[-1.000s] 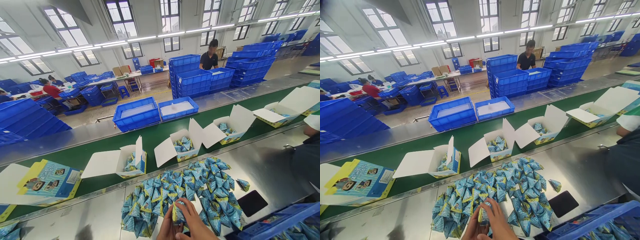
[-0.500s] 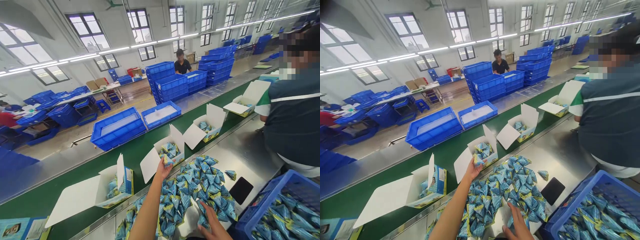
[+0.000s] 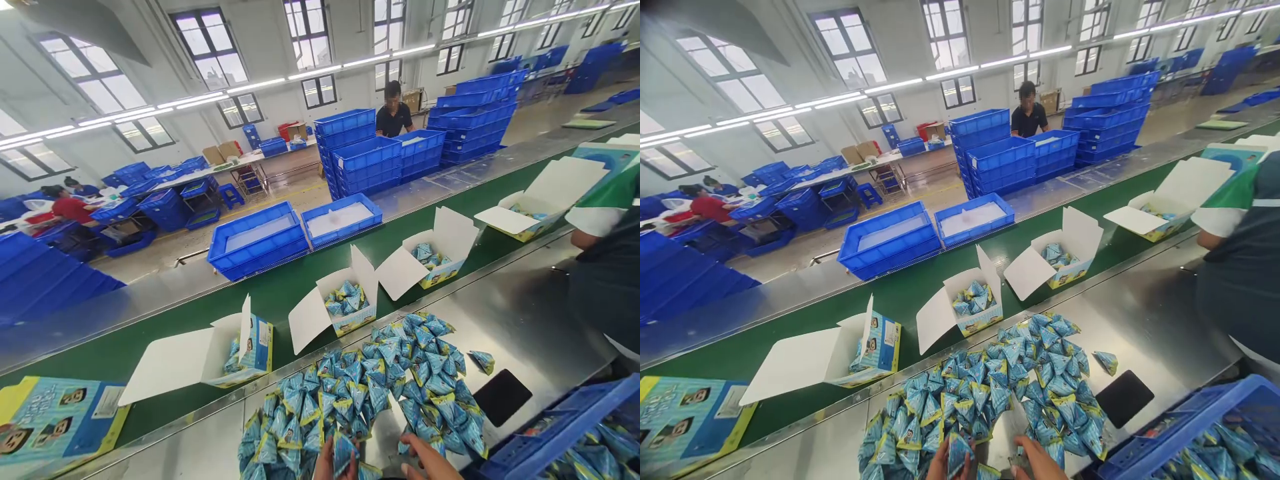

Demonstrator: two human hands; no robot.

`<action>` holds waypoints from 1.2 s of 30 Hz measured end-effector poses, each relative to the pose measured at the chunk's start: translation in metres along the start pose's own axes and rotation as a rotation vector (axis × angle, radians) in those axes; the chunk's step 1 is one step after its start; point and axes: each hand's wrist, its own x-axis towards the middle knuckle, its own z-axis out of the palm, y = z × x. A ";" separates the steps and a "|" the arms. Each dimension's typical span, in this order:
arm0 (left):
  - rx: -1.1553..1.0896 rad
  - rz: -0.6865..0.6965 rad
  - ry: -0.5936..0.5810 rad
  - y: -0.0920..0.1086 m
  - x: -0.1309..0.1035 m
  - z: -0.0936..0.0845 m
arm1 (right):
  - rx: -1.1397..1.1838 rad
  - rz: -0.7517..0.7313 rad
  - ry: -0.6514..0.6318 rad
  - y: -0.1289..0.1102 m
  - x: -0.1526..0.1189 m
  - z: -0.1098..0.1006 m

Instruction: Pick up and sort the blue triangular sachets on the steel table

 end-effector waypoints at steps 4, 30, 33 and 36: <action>0.026 0.231 -0.203 0.041 -0.030 0.128 | 0.038 -0.001 0.092 -0.003 -0.011 -0.018; 0.609 0.102 0.053 -0.075 0.032 0.017 | -0.238 0.040 0.053 0.017 0.057 -0.066; 0.611 0.139 0.027 -0.078 0.039 0.025 | -0.342 0.074 0.057 0.011 0.086 -0.058; 0.610 0.139 -0.016 -0.075 0.040 0.039 | -0.434 0.095 0.038 0.012 0.100 -0.052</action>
